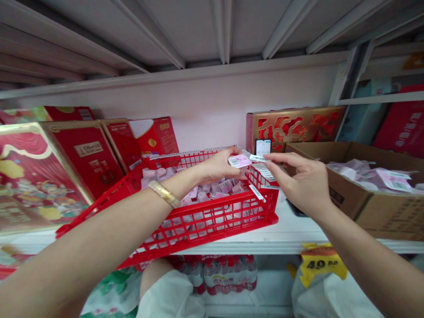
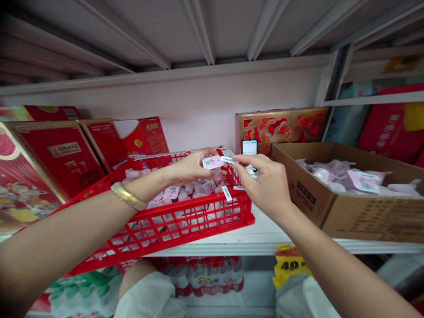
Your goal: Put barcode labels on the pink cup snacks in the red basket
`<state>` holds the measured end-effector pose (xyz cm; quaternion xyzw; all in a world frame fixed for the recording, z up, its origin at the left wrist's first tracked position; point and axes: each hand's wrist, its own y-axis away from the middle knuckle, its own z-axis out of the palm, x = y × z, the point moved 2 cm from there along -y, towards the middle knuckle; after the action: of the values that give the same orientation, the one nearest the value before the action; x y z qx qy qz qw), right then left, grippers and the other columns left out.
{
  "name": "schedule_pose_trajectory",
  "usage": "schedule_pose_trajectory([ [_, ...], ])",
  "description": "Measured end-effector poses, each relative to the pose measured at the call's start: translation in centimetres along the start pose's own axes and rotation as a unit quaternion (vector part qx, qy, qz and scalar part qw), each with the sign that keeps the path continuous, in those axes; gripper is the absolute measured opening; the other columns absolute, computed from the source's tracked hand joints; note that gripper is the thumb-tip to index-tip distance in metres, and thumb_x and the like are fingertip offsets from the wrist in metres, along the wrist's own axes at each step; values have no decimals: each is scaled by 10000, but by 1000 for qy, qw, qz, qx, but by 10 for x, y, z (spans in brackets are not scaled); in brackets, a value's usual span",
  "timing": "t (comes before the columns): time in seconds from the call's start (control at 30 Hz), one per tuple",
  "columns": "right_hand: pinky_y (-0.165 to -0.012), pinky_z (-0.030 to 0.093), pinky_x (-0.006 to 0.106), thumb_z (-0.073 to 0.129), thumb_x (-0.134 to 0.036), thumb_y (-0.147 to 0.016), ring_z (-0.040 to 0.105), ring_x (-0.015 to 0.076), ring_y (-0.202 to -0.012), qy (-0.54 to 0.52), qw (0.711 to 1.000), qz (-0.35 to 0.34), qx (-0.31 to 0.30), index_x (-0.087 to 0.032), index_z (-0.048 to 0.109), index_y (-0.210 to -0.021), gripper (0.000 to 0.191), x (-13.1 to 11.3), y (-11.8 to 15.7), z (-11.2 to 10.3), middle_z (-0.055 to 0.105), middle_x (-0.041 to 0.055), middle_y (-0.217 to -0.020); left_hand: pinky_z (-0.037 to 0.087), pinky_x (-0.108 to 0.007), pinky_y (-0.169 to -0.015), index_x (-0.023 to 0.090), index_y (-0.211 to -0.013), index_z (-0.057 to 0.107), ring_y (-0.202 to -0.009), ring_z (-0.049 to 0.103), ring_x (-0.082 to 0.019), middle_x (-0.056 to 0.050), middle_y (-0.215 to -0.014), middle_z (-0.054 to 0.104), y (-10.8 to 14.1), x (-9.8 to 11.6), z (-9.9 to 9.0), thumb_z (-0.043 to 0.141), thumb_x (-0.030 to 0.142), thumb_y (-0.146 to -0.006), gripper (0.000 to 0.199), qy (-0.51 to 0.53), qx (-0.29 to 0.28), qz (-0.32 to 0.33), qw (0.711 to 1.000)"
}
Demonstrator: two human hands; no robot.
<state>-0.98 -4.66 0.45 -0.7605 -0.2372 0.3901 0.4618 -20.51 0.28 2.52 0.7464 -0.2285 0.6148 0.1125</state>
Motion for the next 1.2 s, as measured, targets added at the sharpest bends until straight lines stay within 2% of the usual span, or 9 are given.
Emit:
schedule_pose_trajectory([
  [0.17, -711, 606, 316, 695, -277, -846, 739, 196, -734, -18, 1000, 7, 5, -232, 790, -928, 134, -1, -3, 10, 796, 35, -888, 480, -232, -587, 173, -1195, 482, -588, 584, -85, 39, -757, 609, 0, 6, 0, 646, 51, -698, 537, -125, 29, 56, 990],
  [0.27, -723, 611, 330, 686, -293, -852, 742, 204, -748, -24, 1000, 6, 9, -249, 790, -928, 137, -1, -4, 15, 796, 30, -905, 451, -197, -600, 155, -1144, 548, -633, 535, -60, 34, -811, 594, 1, 10, 2, 679, 51, -657, 515, -159, 31, 94, 982],
  [0.33, -743, 610, 335, 681, -298, -855, 743, 205, -766, -24, 1000, 0, 11, -252, 790, -927, 139, 0, -4, 17, 796, 30, -918, 477, -212, -655, 150, -1133, 548, -699, 549, -75, 13, -873, 602, 0, 10, 4, 737, 88, -638, 534, -132, 24, 97, 986],
  [0.4, -767, 605, 338, 676, -299, -859, 742, 205, -791, -23, 1000, -10, 11, -250, 787, -937, 145, 1, -5, 18, 795, 31, -932, 508, -255, -716, 154, -1142, 534, -746, 574, -99, -11, -913, 610, 0, 9, 7, 737, 165, -705, 482, -62, 7, 76, 995],
  [0.5, -778, 594, 336, 662, -290, -870, 735, 199, -805, -18, 1000, -23, 6, -246, 783, -948, 151, 2, -6, 19, 793, 38, -935, 522, -298, -773, 163, -1099, 547, -772, 593, -117, -28, -901, 616, 0, 8, 10, 597, 194, -852, 254, 46, 10, 40, 998],
  [0.6, -765, 582, 333, 657, -267, -870, 726, 194, -785, -15, 999, -35, 6, -237, 783, -928, 142, 1, -6, 19, 791, 43, -905, 516, -266, -770, 152, -1026, 574, -743, 576, -101, -19, -832, 606, 2, 11, 12, 530, 140, -892, 142, 89, 34, 19, 995],
  [0.8, -786, 549, 355, 645, -244, -881, 708, 204, -816, 11, 997, -81, -6, -233, 776, -915, 136, 2, -8, 19, 788, 47, -888, 490, -220, -720, 133, -912, 584, -699, 565, -83, -10, -773, 590, 5, 18, 18, 523, 118, -904, 64, 101, 42, -8, 994],
  [1.0, -791, 485, 373, 648, -259, -882, 673, 226, -861, 71, 991, -109, -40, -236, 768, -951, 141, 2, -7, 16, 774, 48, -876, 425, -197, -640, 145, -899, 578, -629, 531, -61, 25, -721, 571, 1, 11, 14, 544, 170, -900, 43, 63, 39, 19, 997],
  [1.2, -833, 455, 387, 602, -297, -896, 668, 236, -941, 74, 992, -93, -30, -241, 740, -1039, 207, -2, -6, 13, 755, 67, -1031, 389, -188, -595, 149, -876, 592, -598, 523, -60, 27, -709, 585, -2, 9, 12, 563, 177, -846, 50, 68, 36, 51, 996],
])
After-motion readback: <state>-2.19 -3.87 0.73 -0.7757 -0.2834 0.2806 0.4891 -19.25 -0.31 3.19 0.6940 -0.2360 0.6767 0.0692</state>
